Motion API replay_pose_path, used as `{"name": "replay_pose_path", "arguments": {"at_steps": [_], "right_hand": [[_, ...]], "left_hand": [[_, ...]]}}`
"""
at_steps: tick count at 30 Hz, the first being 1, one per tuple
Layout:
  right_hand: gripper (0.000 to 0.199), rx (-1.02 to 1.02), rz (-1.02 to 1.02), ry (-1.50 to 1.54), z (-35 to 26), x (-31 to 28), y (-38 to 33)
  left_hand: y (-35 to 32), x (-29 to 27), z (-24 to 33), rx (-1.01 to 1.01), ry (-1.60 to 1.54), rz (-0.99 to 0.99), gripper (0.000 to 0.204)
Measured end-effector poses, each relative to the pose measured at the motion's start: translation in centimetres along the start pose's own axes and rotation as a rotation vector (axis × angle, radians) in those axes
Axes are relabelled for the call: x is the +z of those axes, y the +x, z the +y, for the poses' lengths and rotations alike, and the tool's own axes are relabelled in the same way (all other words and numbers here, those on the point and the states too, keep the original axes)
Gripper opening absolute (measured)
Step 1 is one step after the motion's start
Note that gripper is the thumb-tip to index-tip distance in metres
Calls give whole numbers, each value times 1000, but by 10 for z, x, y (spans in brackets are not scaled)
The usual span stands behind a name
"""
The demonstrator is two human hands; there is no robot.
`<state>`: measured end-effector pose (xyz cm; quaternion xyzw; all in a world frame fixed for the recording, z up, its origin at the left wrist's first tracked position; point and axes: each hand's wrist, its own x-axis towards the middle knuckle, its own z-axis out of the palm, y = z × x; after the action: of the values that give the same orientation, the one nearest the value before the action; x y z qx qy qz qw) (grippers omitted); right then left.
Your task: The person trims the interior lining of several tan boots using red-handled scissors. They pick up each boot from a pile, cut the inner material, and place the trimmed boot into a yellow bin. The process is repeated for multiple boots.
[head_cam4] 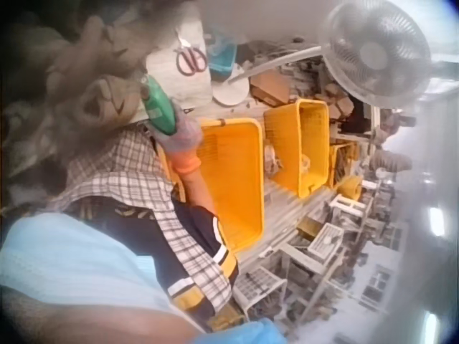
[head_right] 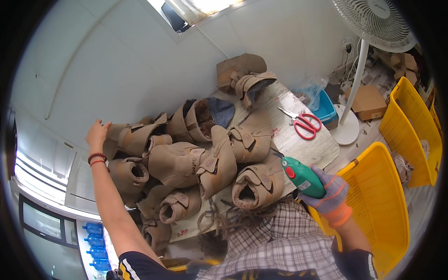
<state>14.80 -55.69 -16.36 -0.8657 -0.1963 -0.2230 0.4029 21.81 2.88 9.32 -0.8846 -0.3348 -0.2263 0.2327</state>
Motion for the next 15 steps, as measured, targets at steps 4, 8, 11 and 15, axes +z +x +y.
{"name": "replay_pose_path", "arguments": {"at_steps": [4,8,11,15], "right_hand": [[73,85,-49,15,2,2,7],[76,83,-14,-12,15,10,3],[79,70,-18,-45,19,14,3],[82,66,-28,-42,25,20,2]], "left_hand": [[14,-5,42,18,56,-55,50],[11,40,108,352,-400,9,49],[-10,81,177,402,-814,-249,64],[-56,107,255,271,-450,-523,116]]}}
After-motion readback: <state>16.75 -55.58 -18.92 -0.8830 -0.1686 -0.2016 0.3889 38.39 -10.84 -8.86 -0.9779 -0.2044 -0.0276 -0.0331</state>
